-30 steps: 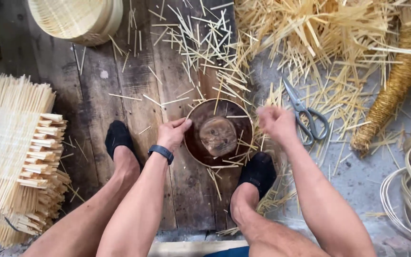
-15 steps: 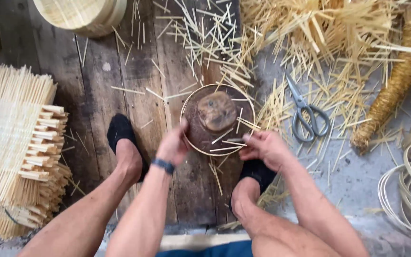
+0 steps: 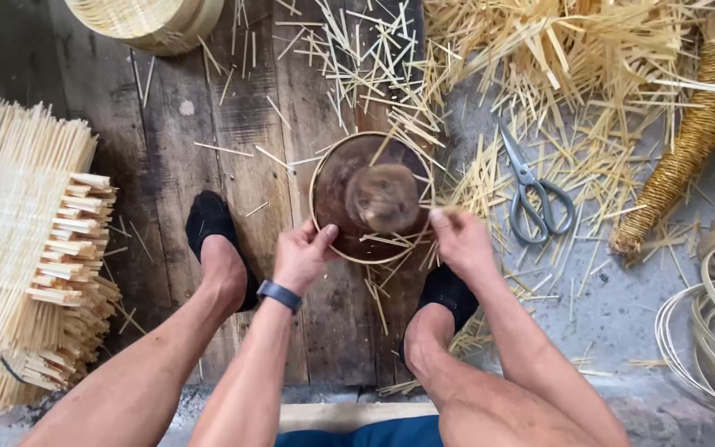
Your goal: The recorder is weaving bamboo strips into a circular sieve or basket using a wooden mold and scissors for trimming.
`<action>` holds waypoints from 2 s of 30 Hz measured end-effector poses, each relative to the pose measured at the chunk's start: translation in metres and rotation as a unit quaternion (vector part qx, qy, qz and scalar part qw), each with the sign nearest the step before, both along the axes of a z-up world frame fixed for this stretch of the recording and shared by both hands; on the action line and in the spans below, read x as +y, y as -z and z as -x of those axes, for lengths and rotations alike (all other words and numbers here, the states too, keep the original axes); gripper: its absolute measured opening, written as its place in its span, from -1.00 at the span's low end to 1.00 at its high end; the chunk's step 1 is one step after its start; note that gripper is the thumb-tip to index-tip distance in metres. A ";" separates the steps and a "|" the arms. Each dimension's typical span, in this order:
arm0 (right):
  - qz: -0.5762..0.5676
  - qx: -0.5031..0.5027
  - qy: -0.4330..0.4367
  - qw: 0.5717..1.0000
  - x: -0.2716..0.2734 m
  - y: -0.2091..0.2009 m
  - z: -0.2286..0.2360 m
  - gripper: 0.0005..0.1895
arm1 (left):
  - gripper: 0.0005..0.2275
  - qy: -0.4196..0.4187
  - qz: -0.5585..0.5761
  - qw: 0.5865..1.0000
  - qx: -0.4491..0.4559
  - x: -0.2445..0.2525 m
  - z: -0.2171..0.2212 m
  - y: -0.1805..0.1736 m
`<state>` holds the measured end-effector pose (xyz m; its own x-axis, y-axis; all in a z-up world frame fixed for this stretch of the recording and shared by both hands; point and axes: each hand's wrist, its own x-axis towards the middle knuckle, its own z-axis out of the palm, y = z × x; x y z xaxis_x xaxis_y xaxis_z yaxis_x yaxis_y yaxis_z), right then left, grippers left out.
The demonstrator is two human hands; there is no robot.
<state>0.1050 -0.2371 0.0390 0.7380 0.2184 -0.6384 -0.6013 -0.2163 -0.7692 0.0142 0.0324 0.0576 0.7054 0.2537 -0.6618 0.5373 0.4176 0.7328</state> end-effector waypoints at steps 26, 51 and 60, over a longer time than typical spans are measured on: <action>-0.380 -0.015 0.219 0.899 -0.102 -0.038 0.014 -0.38 | -0.59 0.046 -0.425 0.903 -0.036 0.075 -0.067 0.043; -0.262 -0.048 0.284 0.921 -0.096 -0.035 0.027 -0.17 | -0.73 0.167 -0.798 0.521 -0.254 0.244 -0.185 -0.064; -0.166 0.003 0.326 0.930 -0.129 -0.011 0.023 -0.11 | -0.72 0.160 -0.761 0.597 -0.197 0.282 -0.212 -0.029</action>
